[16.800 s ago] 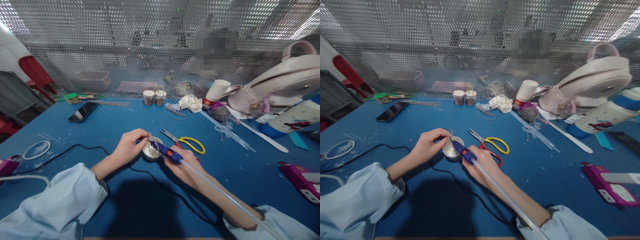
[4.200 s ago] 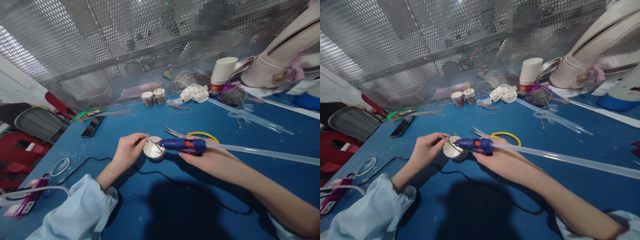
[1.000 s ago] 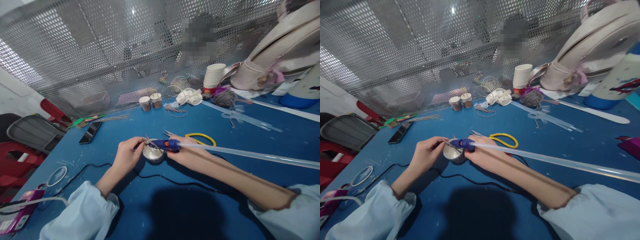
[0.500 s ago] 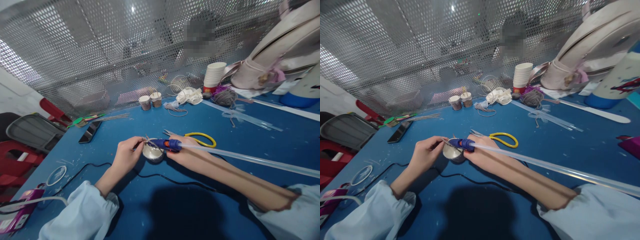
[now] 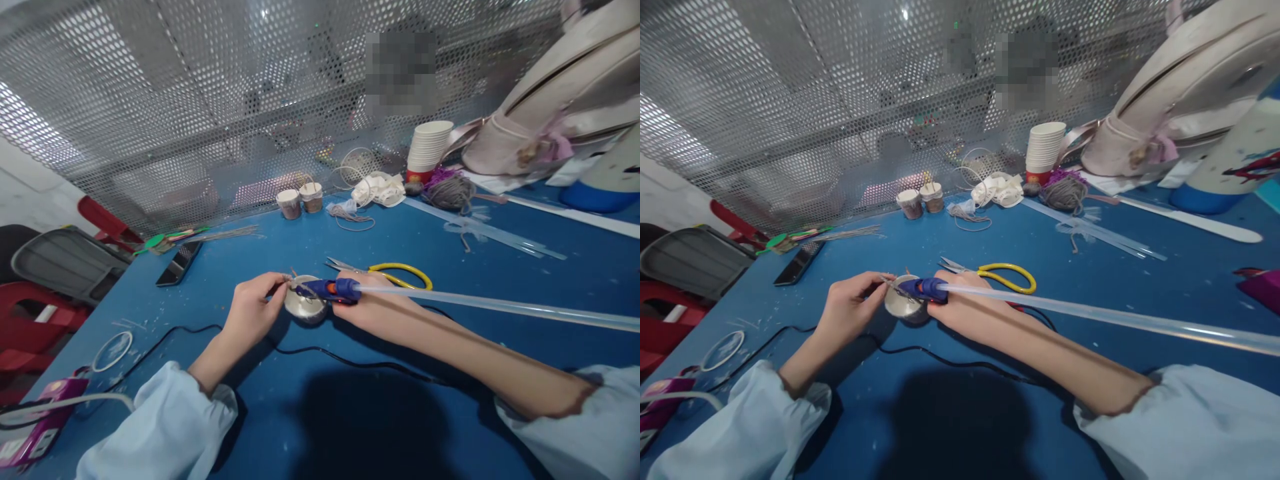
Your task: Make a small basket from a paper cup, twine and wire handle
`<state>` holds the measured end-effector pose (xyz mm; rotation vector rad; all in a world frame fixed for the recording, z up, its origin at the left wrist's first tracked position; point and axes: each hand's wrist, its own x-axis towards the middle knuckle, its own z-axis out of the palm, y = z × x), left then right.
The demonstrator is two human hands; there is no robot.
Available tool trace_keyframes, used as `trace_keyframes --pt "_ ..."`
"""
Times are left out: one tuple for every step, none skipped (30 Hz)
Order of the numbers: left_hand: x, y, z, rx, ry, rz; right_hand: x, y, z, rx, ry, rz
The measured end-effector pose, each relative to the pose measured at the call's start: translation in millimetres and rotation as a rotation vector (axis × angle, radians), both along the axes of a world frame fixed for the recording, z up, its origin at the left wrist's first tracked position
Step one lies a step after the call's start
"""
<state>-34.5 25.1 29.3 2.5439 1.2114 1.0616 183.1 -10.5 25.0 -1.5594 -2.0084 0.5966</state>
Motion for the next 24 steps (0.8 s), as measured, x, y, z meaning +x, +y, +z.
trace_keyframes --pt "-0.1 0.0 0.1 0.0 0.001 -0.002 0.0 0.2 -0.4 -0.002 -0.008 -0.004" --pt "-0.1 0.0 0.3 0.001 0.002 -0.004 0.0 0.3 -0.5 -0.003 -0.016 -0.005" --pt "-0.2 0.0 0.4 0.0 0.004 -0.005 0.0 0.3 -0.2 0.0 -0.02 -0.003" --pt "-0.2 0.0 0.6 -0.001 0.005 -0.006 0.0 0.1 0.4 0.007 -0.022 -0.001" --pt "-0.2 0.0 0.8 -0.003 0.007 -0.005 -0.1 -0.1 1.4 0.009 -0.022 0.002" --pt "-0.2 0.0 0.9 -0.006 0.009 -0.004 0.0 -0.4 2.7 0.008 -0.021 0.008" --pt "-0.2 -0.1 1.0 -0.008 0.01 -0.003 0.1 -0.7 4.1 0.002 -0.019 0.014" --pt "-0.1 -0.2 1.0 -0.008 0.01 -0.001 0.3 -1.0 5.3 -0.007 -0.02 0.019" --pt "-0.1 -0.2 1.1 -0.008 0.009 0.001 0.6 -1.3 6.4 -0.017 -0.022 0.022" --pt "-0.1 -0.3 1.1 -0.007 0.008 0.003 0.8 -1.4 7.0 -0.026 -0.024 0.025" --pt "-0.1 -0.4 1.1 -0.007 0.009 0.002 1.0 -1.4 7.0 -0.033 -0.027 0.026" --pt "-0.1 -0.4 1.0 -0.006 0.009 0.001 1.1 -1.2 6.4 -0.035 -0.027 0.018" --pt "-0.2 -0.3 0.9 -0.005 0.009 0.001 1.1 -1.0 5.3 -0.031 -0.024 0.008" --pt "-0.3 -0.2 0.7 -0.006 0.009 0.001 1.0 -0.7 3.8 -0.021 -0.016 -0.002" --pt "-0.4 -0.2 0.6 -0.006 0.011 -0.001 0.8 -0.4 2.1 -0.006 -0.004 -0.013" --pt "-0.4 -0.1 0.4 -0.005 0.012 -0.001 0.6 -0.1 0.5 0.01 0.008 -0.02" --pt "-0.4 -0.1 0.3 -0.004 0.013 0.002 0.4 0.1 -0.8 0.023 0.019 -0.025" --pt "-0.3 -0.1 0.2 -0.004 0.015 0.003 0.2 0.2 -1.7 0.032 0.028 -0.028" --pt "-0.2 -0.2 0.2 -0.002 0.016 0.005 0.0 0.2 -2.1 0.033 0.031 -0.023" --pt "0.0 -0.4 0.4 0.003 0.015 0.005 -0.1 0.2 -2.1 0.03 0.03 -0.018" --pt "0.1 -0.6 0.6 0.007 0.014 0.007 -0.2 0.1 -1.7 0.021 0.027 -0.013" --pt "0.3 -0.8 0.9 0.01 0.015 0.006 -0.4 0.0 -1.1 0.006 0.021 -0.008" --pt "0.5 -1.0 1.2 0.012 0.018 0.006 -0.5 0.0 -0.5 -0.012 0.014 -0.006" --pt "0.7 -1.2 1.6 0.013 0.021 0.007 -0.7 0.0 0.0 -0.03 0.007 -0.006"
